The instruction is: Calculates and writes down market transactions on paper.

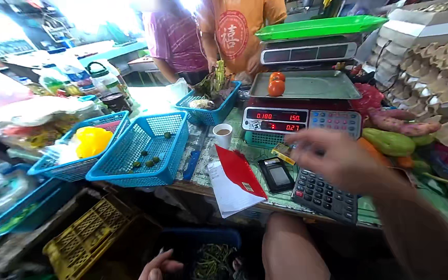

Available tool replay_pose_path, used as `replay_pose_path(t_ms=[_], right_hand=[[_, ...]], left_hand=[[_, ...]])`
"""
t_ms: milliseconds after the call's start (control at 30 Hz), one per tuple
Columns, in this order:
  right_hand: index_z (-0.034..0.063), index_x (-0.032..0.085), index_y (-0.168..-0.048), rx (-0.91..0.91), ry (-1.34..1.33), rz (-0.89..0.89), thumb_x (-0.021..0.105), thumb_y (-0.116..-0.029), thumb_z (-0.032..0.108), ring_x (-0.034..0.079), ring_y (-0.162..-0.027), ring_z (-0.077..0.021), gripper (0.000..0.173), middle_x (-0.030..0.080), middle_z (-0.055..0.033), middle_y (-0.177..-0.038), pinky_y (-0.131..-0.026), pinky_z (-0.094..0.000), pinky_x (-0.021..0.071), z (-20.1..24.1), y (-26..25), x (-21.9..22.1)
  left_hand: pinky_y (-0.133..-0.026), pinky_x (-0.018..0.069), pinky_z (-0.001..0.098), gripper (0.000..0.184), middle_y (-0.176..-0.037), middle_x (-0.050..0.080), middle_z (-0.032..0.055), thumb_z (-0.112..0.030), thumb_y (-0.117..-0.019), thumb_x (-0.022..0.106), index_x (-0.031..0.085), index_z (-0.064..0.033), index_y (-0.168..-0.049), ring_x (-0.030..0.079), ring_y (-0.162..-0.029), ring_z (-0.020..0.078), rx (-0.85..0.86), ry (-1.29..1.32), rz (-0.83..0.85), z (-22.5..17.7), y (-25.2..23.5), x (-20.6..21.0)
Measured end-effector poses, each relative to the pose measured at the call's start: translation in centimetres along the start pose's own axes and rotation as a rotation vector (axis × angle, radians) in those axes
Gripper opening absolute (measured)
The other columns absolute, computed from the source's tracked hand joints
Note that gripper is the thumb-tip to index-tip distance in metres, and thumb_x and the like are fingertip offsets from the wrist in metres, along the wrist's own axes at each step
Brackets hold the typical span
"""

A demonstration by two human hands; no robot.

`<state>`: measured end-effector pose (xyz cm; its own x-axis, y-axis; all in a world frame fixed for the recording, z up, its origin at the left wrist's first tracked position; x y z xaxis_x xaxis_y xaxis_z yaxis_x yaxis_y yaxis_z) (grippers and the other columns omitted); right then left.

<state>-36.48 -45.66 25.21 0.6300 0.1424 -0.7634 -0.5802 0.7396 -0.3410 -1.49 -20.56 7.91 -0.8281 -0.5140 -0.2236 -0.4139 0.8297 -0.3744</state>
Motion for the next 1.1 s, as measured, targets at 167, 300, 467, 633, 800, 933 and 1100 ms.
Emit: replay_pose_path(t_ms=[167, 300, 467, 633, 800, 933, 1100], right_hand=[[0.0216, 0.052, -0.151, -0.442, -0.112, 0.273, 0.073, -0.0937, 0.032, 0.041, -0.148, -0.0313, 0.062, 0.045, -0.013, -0.158, -0.119, -0.0508, 0.0386, 6.8, 3.1, 17.9], [0.0222, 0.058, -0.145, -0.247, 0.121, -0.045, 0.072, -0.0919, 0.031, 0.046, -0.144, -0.0352, 0.055, 0.053, -0.0121, -0.152, -0.115, -0.0587, 0.0398, 2.9, 1.0, 19.4], [0.0165, 0.07, -0.126, -0.145, 0.235, 0.078, 0.067, -0.0958, 0.038, 0.05, -0.139, -0.0372, 0.038, 0.059, -0.0132, -0.144, -0.112, -0.0602, 0.0413, -3.8, 2.0, 15.6], [0.0131, 0.073, -0.115, -0.341, 0.445, 0.179, 0.06, -0.0985, 0.034, 0.055, -0.133, -0.0386, 0.03, 0.063, -0.0151, -0.137, -0.109, -0.06, 0.0432, -5.0, 1.4, 15.3], [0.0051, 0.071, -0.113, -0.499, 0.463, 0.173, 0.059, -0.1002, 0.029, 0.066, -0.116, -0.0359, 0.029, 0.068, -0.0179, -0.125, -0.102, -0.0526, 0.0515, -4.5, 0.1, 17.5], [0.0105, 0.07, -0.113, -0.47, 0.366, 0.163, 0.062, -0.097, 0.037, 0.068, -0.105, -0.032, 0.032, 0.07, -0.0126, -0.116, -0.096, -0.0504, 0.0524, -5.1, -0.7, 18.2], [0.0127, 0.067, -0.124, -0.465, 0.322, 0.265, 0.059, -0.1, 0.033, 0.065, -0.113, -0.0312, 0.032, 0.066, -0.0117, -0.126, -0.103, -0.0498, 0.0487, -5.9, -0.8, 17.9]], left_hand=[[-0.077, 0.0599, 0.0289, 0.067, -0.082, 0.073, -0.0041, -0.039, -0.1117, 0.012, 0.071, -0.0087, -0.101, 0.069, -0.077, 0.0084, -0.176, 0.268, -0.138, -2.6, -6.9, 7.4], [-0.059, 0.0579, 0.0262, 0.037, -0.085, 0.069, 0.0029, -0.016, -0.1087, 0.034, 0.064, 0.0004, -0.123, 0.066, -0.067, 0.0112, -0.098, 0.299, -0.044, -2.9, -12.4, 11.8], [-0.049, 0.0497, 0.0227, 0.017, -0.076, 0.07, 0.0035, -0.009, -0.1031, 0.048, 0.063, -0.0021, -0.106, 0.058, -0.052, 0.0076, -0.069, 0.217, -0.01, -1.4, -18.3, 14.6], [-0.047, 0.046, 0.0194, 0.03, -0.079, 0.067, -0.0008, -0.031, -0.1051, 0.058, 0.059, -0.0145, -0.08, 0.055, -0.054, 0.0048, -0.08, 0.196, 0.072, 1.8, -23.0, 16.2], [-0.045, 0.044, 0.0227, 0.039, -0.06, 0.058, -0.0025, -0.032, -0.1043, 0.059, 0.054, -0.016, -0.068, 0.051, -0.046, 0.0074, 0.009, 0.032, 0.176, 2.7, -23.9, 17.3], [-0.055, 0.0483, 0.024, 0.032, -0.063, 0.058, -0.0046, -0.017, -0.1019, 0.058, 0.059, -0.0132, -0.07, 0.054, -0.055, 0.0053, 0.032, -0.132, 0.267, 4.3, -23.9, 17.4], [-0.064, 0.0531, 0.0273, 0.036, -0.066, 0.06, -0.0057, -0.016, -0.1009, 0.054, 0.052, -0.0165, -0.065, 0.058, -0.06, 0.0052, 0.053, -0.168, 0.224, 4.8, -23.2, 17.0]])
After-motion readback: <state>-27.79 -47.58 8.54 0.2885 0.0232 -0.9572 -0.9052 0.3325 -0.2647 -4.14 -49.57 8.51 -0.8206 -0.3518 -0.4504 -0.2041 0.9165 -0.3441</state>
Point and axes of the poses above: each hand's wrist, its own y-axis away from the middle knuckle, its own x-axis out of the palm, z = x × y, the point moved 3 cm from there along -y, towards the middle knuckle
